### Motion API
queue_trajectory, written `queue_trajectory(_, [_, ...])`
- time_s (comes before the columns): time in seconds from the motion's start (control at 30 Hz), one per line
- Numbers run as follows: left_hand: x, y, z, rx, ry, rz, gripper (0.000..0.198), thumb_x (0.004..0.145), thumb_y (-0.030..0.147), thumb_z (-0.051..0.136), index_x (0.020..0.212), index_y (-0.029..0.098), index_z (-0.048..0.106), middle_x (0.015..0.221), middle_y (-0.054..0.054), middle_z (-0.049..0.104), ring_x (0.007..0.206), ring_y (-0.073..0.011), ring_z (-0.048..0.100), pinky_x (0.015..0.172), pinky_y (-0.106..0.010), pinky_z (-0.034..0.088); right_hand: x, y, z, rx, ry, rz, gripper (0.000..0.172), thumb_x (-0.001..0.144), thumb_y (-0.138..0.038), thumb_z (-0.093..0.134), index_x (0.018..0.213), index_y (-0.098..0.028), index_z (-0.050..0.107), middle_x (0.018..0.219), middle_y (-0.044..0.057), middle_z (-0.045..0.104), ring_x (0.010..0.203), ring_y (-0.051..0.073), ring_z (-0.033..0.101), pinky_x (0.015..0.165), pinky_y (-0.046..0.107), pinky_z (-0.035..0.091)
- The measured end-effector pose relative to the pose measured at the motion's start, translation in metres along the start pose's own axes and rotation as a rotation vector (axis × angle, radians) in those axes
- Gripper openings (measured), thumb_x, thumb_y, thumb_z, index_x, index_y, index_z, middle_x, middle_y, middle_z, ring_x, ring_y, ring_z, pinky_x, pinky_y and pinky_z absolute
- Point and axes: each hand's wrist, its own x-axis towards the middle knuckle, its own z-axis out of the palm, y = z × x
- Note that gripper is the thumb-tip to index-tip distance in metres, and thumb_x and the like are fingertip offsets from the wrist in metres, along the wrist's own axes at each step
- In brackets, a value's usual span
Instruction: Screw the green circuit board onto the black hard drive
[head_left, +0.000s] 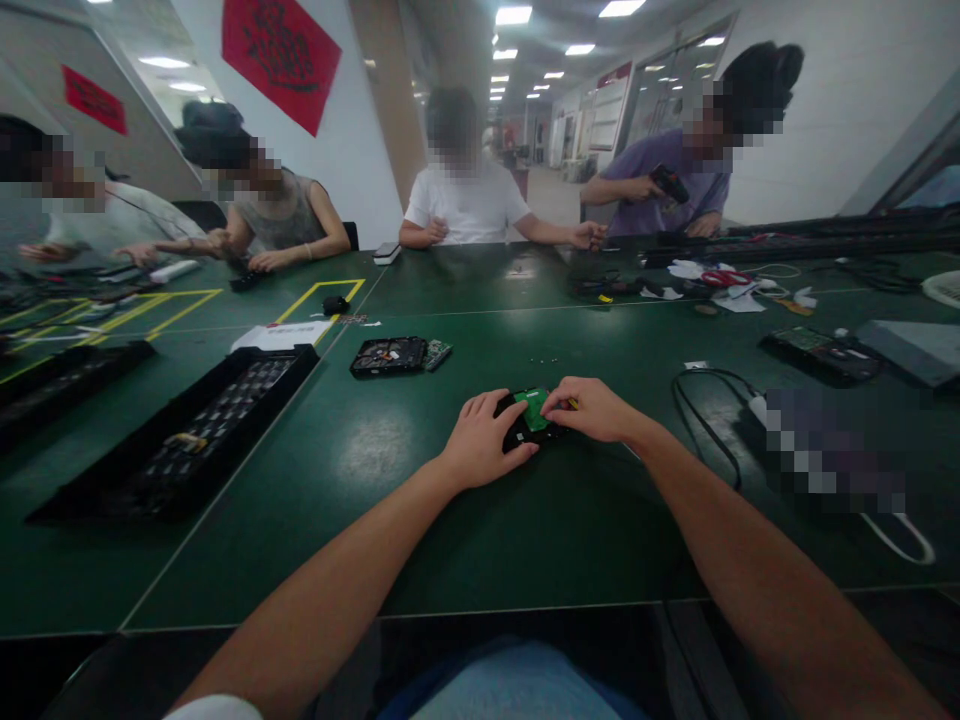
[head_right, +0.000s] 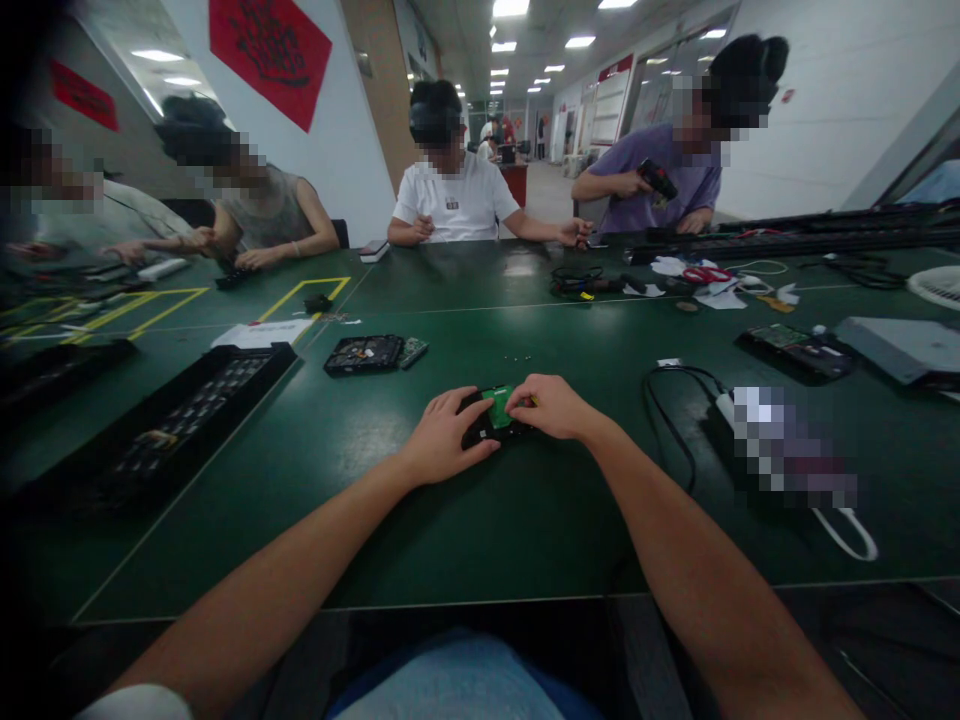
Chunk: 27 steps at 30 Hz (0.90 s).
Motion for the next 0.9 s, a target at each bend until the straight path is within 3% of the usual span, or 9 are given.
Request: queue_trajectory(0.9, [0.0000, -0.0014, 0.0005, 0.005, -0.017, 0.009, 0.071, 0.093, 0.062, 0.063, 0.152, 0.025, 0.053, 0.158, -0.016, 0.045, 0.145, -0.0379, 0.043, 0.121, -0.057, 0.035, -0.0003, 0.0050, 0.0029, 0.014, 0.026, -0.006, 0.017, 0.091, -0.035, 0.069, 0.093, -0.022, 0.079, 0.091, 0.004, 0.070, 0.083, 0.019, 0.063, 0.079, 0.032, 0.045])
